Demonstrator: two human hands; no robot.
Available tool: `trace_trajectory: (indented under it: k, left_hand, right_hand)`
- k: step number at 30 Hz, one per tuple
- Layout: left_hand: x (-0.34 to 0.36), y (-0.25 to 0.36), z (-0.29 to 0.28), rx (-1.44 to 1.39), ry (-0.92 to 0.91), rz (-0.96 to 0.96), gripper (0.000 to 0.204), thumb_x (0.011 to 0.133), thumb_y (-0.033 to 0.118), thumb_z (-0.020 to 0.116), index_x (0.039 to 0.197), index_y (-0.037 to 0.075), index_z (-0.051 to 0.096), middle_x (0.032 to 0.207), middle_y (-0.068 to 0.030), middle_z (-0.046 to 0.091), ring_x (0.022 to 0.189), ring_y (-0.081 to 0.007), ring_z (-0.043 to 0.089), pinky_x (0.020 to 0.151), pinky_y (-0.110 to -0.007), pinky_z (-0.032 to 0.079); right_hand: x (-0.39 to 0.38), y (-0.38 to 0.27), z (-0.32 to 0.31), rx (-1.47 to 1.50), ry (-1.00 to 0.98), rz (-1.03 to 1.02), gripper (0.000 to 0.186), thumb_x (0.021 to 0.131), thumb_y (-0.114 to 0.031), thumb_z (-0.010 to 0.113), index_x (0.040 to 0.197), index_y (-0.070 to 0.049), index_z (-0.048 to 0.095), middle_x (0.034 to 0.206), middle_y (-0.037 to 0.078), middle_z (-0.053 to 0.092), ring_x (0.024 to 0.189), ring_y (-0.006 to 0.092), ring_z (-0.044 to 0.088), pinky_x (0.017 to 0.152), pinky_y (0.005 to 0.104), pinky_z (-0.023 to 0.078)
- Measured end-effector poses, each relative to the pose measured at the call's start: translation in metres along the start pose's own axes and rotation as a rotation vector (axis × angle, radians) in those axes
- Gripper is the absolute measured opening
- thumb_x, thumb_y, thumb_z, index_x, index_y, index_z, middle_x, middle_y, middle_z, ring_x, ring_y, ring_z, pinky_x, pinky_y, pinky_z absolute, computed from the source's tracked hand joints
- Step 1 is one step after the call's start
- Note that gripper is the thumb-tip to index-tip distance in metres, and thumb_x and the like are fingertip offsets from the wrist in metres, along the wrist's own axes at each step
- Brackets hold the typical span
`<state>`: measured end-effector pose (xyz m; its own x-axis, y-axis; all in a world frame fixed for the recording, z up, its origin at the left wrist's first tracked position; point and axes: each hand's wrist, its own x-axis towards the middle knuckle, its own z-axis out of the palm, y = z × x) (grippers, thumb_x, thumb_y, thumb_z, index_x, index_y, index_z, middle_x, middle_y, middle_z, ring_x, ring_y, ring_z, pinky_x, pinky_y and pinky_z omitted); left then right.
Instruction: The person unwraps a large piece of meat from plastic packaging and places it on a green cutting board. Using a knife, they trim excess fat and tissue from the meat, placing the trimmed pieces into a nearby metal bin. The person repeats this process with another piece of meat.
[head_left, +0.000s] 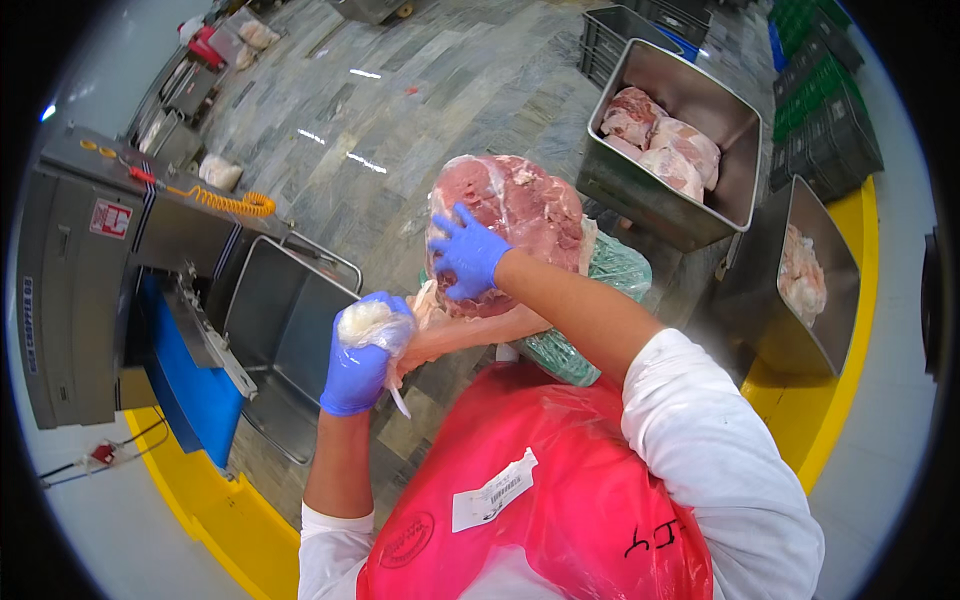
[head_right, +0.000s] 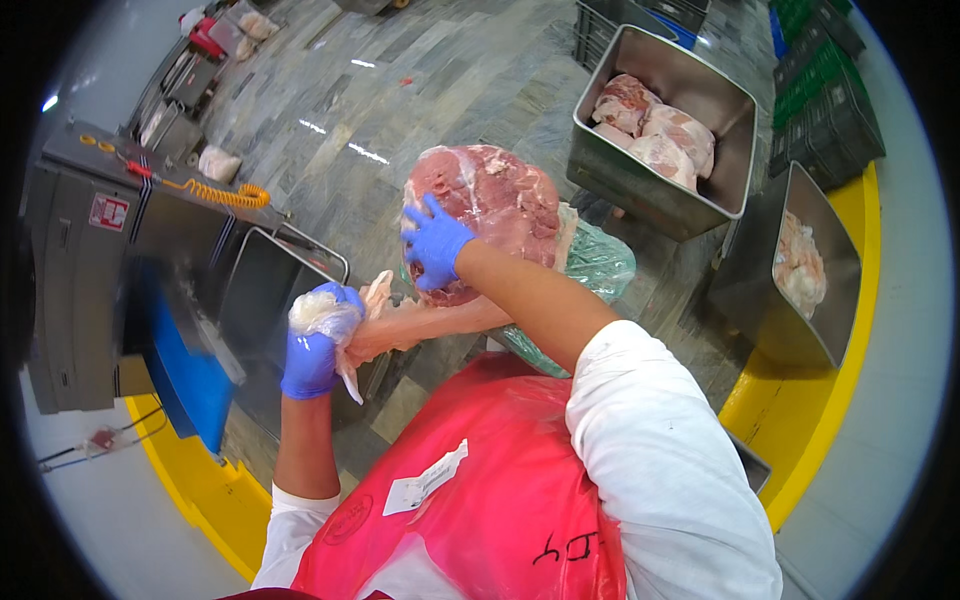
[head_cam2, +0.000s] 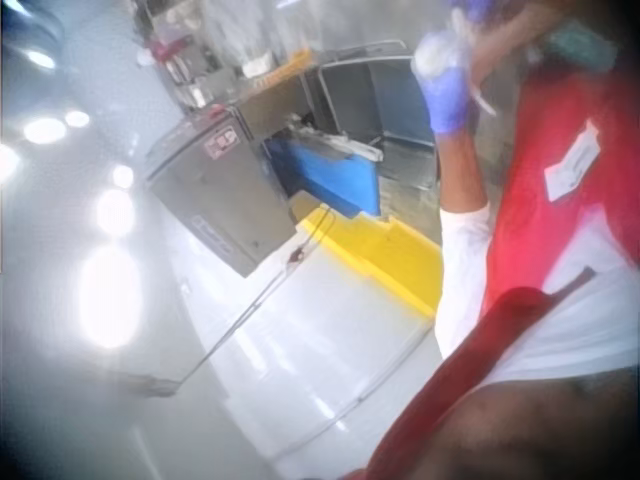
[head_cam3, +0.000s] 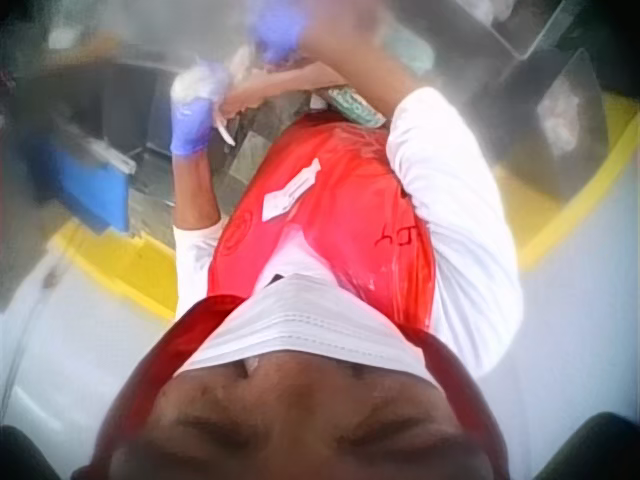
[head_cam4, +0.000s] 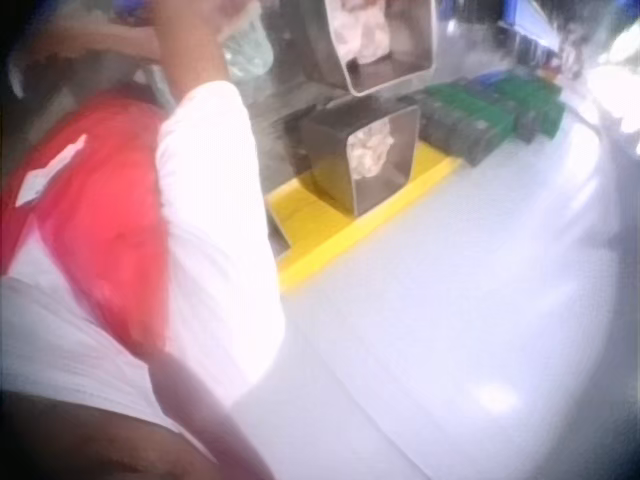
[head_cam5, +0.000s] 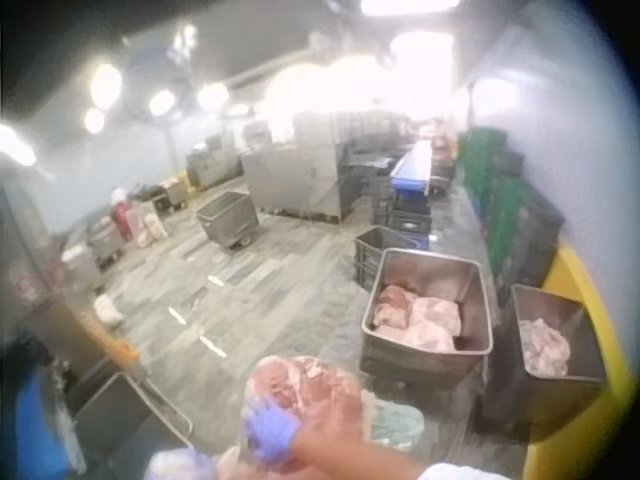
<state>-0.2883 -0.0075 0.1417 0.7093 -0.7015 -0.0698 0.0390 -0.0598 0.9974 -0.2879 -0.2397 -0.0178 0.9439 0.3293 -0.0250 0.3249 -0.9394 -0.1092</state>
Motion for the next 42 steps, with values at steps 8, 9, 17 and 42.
trace_trajectory:
  k: [8, 9, 17, 42]
  left_hand:
    - [0.006, 0.015, 0.045, -0.019, -0.199, 0.011, 0.007, 0.084, 0.007, 0.066, 0.082, 0.001, 0.062, 0.078, -0.0034, 0.06, 0.07, -0.0117, 0.053, 0.065, -0.03, 0.044]
    - [0.009, 0.015, 0.054, -0.006, -0.242, 0.029, 0.008, 0.084, 0.007, 0.066, 0.082, 0.001, 0.062, 0.078, -0.0032, 0.06, 0.07, -0.0115, 0.053, 0.064, -0.029, 0.044]
    - [0.033, -0.002, 0.145, 0.053, -0.578, -0.059, 0.013, 0.083, 0.013, 0.065, 0.081, 0.002, 0.058, 0.077, -0.0027, 0.057, 0.069, -0.0117, 0.05, 0.062, -0.029, 0.04]
    - [0.147, -0.264, 0.287, 1.166, -0.568, -0.039, 0.046, 0.086, 0.028, 0.073, 0.123, 0.001, 0.061, 0.117, -0.0197, 0.067, 0.107, -0.0298, 0.068, 0.087, -0.042, 0.055]
  right_hand:
    - [-0.086, -0.008, 0.041, 0.413, -0.04, -0.098, 0.04, 0.098, -0.055, 0.053, 0.123, -0.035, 0.076, 0.158, 0.002, 0.048, 0.156, 0.0419, 0.019, 0.122, 0.0688, 0.014]
    - [-0.097, -0.009, 0.046, 0.531, -0.079, -0.071, 0.04, 0.099, -0.055, 0.053, 0.126, -0.035, 0.075, 0.159, 0.003, 0.046, 0.155, 0.0423, 0.022, 0.122, 0.0664, 0.019]
    - [-0.21, -0.022, 0.087, 1.193, -0.044, 0.004, 0.037, 0.096, -0.038, 0.063, 0.119, -0.01, 0.074, 0.109, 0.016, 0.075, 0.098, 0.0307, 0.073, 0.086, 0.04, 0.054]
    - [-0.39, -0.003, 0.185, 1.077, 0.655, 1.135, 0.046, 0.098, -0.035, 0.066, 0.136, -0.009, 0.067, 0.127, 0.018, 0.068, 0.11, 0.0307, 0.067, 0.099, 0.0396, 0.052]
